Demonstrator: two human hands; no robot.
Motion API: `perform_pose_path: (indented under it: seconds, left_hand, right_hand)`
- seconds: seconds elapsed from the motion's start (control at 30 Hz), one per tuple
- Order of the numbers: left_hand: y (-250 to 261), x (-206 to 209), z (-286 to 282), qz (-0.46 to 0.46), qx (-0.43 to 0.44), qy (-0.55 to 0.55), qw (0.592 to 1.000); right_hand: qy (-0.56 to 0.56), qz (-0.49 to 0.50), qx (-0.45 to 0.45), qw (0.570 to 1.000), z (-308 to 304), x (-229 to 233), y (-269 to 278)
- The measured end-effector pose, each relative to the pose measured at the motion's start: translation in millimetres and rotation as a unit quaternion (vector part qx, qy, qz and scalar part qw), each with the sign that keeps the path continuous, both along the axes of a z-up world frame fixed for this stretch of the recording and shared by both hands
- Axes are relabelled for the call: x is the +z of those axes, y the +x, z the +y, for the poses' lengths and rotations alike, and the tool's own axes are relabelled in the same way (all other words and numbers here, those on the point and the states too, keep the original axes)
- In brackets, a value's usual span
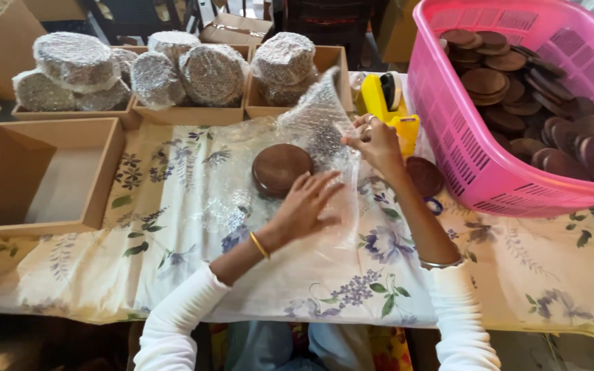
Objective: Wrapping small round items in bubble wrap and securing them with tape.
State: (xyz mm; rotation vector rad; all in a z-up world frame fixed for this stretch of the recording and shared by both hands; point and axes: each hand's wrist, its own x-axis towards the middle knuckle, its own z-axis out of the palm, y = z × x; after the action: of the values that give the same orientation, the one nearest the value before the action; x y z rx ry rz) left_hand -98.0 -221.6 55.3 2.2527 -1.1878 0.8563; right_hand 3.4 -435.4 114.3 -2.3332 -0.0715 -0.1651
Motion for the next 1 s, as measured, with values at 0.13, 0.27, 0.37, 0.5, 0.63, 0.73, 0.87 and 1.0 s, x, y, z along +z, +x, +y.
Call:
perform_pose_path:
  seconds: [0.13, 0.27, 0.37, 0.5, 0.63, 0.73, 0.87, 1.0]
  left_hand:
    - [-28.6, -20.8, -6.2, -0.043, -0.021, 0.058, 0.997]
    - [-38.0, -38.4, 13.2, -0.031, -0.060, 0.146, 0.987]
    - [-45.8, -21.5, 26.5, -0.072, -0.051, 0.124, 0.988]
    - [-43.6, -16.0, 37.0, -0.121, -0.006, 0.067, 0.990]
    - [-31.7, -44.3, 24.8, -0.124, -0.015, 0.115, 0.985]
    - [-31.4, -51.5, 9.6, -0.207, -0.029, 0.167, 0.964]
    - [-41.1, -44.1, -1.0, -0.264, -0.032, 0.173, 0.948]
    - [-41.4, -32.2, -3.8, -0.298, -0.020, 0.179, 0.938]
  right_hand:
    - [-0.005, -0.085, 0.007, 0.996, -17.5, -17.7, 8.6]
    - [-0.010, -0.081, 0.017, 0.996, -40.6, -0.4, -19.9]
    - [-0.120, -0.082, 0.009, 0.989, -73.5, -5.6, -65.2]
    - [-0.243, -0.078, -0.024, 0.967, -110.2, -36.5, -129.1]
    - [-0.286, -0.121, -0.056, 0.949, -140.8, -78.0, -155.1]
    - [-0.297, -0.118, -0.056, 0.946, -150.4, -88.1, -157.6]
    - [-0.229, 0.060, -0.066, 0.969, -142.5, -55.3, -171.3]
    - [0.062, 0.219, -0.011, 0.974, -162.6, -68.5, -205.5]
